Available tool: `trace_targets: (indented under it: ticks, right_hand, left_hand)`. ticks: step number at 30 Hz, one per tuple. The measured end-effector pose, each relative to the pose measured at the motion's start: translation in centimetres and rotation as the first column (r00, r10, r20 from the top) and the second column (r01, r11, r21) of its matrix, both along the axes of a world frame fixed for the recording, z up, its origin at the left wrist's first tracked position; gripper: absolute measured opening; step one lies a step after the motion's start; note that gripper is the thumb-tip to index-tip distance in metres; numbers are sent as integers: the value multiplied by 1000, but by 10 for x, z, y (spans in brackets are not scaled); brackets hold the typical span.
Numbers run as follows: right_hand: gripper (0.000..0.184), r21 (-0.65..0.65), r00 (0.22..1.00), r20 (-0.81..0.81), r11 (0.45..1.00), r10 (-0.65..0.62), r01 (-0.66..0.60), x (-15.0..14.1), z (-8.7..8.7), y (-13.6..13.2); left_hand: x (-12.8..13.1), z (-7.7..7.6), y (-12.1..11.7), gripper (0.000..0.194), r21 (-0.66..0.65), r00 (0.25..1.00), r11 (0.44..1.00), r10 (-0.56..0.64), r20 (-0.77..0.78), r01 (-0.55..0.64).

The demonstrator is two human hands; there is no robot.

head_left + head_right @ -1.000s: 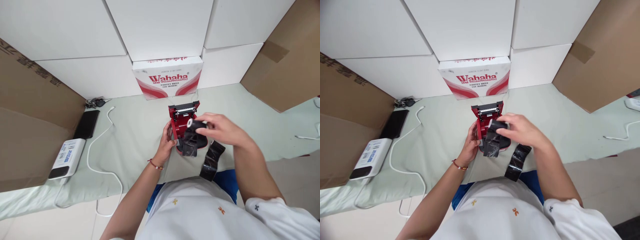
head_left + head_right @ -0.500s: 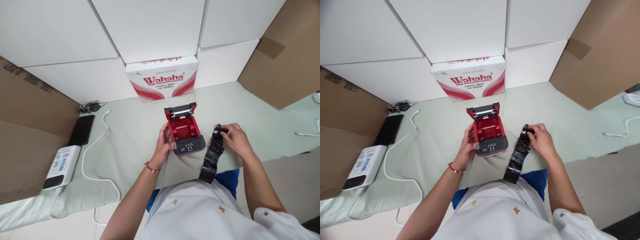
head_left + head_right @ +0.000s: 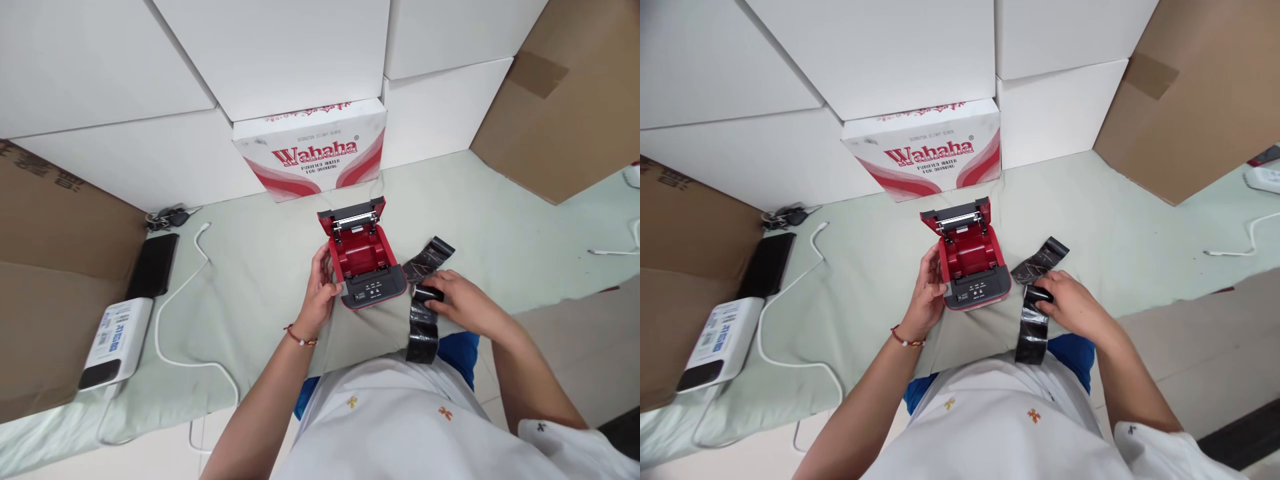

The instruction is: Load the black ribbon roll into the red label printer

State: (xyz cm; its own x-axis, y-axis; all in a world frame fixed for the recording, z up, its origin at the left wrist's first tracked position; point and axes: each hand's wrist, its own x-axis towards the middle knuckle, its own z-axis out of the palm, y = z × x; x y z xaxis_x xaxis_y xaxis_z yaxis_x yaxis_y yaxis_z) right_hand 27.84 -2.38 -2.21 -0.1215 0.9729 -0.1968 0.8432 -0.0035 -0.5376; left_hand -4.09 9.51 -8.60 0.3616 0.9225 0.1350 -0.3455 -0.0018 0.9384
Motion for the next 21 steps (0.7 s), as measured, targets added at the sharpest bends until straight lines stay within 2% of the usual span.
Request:
trace_targets:
  ticks: [2, 4, 6, 8, 11, 14, 17, 21]
  right_hand:
    - [29, -105, 970, -176, 976, 170, -190, 8, 30, 2]
    - [33, -160, 907, -320, 928, 274, -337, 16, 64, 5]
    - [38, -108, 858, -400, 913, 322, -393, 17, 92, 15]
    - [43, -12, 852, -417, 936, 316, -352, 5, 106, 31]
    - [41, 91, 918, -319, 971, 237, -220, -33, 107, 62]
    - [39, 83, 983, 9, 979, 184, -184, -76, 99, 88]
    - [40, -9, 929, 319, 981, 189, -196, -109, 95, 106]
    - [37, -69, 883, 428, 981, 192, -180, -131, 90, 124]
  left_hand:
    - [0, 0, 1, 89, 2, 1000, 1000, -5, 8, 5]
    - [0, 0, 1, 88, -11, 1000, 1000, -6, 21, 6]
    - [1, 0, 2, 88, -32, 999, 999, 2, 39, -1]
    - [1, 1, 2, 87, -51, 998, 999, 11, 54, -8]
    - [2, 3, 2, 86, -59, 997, 998, 20, 72, -16]
    - [2, 3, 2, 89, -53, 997, 998, 17, 73, -13]
    - [2, 2, 3, 91, -59, 998, 998, 17, 68, -13]
    - [2, 0, 4, 91, -66, 997, 998, 17, 70, -13]
